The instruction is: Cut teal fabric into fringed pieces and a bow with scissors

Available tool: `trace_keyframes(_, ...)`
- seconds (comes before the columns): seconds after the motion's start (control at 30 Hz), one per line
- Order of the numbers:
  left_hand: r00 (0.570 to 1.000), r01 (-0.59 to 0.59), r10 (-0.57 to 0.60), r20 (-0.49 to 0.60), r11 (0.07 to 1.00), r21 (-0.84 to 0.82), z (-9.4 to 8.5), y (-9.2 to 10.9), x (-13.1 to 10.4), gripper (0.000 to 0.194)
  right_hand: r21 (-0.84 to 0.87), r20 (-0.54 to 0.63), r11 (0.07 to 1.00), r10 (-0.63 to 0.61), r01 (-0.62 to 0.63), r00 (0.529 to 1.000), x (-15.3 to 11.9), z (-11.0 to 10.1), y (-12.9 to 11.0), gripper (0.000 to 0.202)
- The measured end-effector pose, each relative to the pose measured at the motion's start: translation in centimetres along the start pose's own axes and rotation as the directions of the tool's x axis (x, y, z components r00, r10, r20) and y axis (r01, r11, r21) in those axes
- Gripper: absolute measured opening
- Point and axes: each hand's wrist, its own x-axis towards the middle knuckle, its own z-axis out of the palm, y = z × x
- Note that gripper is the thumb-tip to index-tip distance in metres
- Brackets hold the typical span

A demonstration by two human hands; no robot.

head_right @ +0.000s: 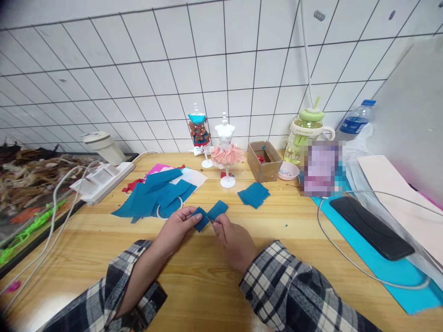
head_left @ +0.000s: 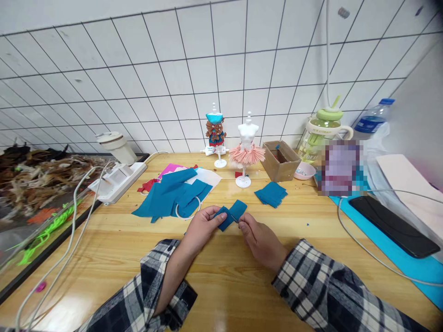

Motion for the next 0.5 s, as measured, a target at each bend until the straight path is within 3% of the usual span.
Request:
trace_keyframes(0.23,0.999,0.03,-0.028,0.022,0.996,-0.083,0.23,-0.28,0.11,0.028,0.094,-0.038,0.996,0.003,0.0,0.999,0.07,0.14,-0.09,0.026)
trace_keyframes(0.5,0.998,0.05,-0.047,0.032,0.995,-0.085,0.06,-0.55,0.34,0.03,0.049,-0.032,0.999,-0.009,0.01,0.999,0.24,0.23,0.09,0.024)
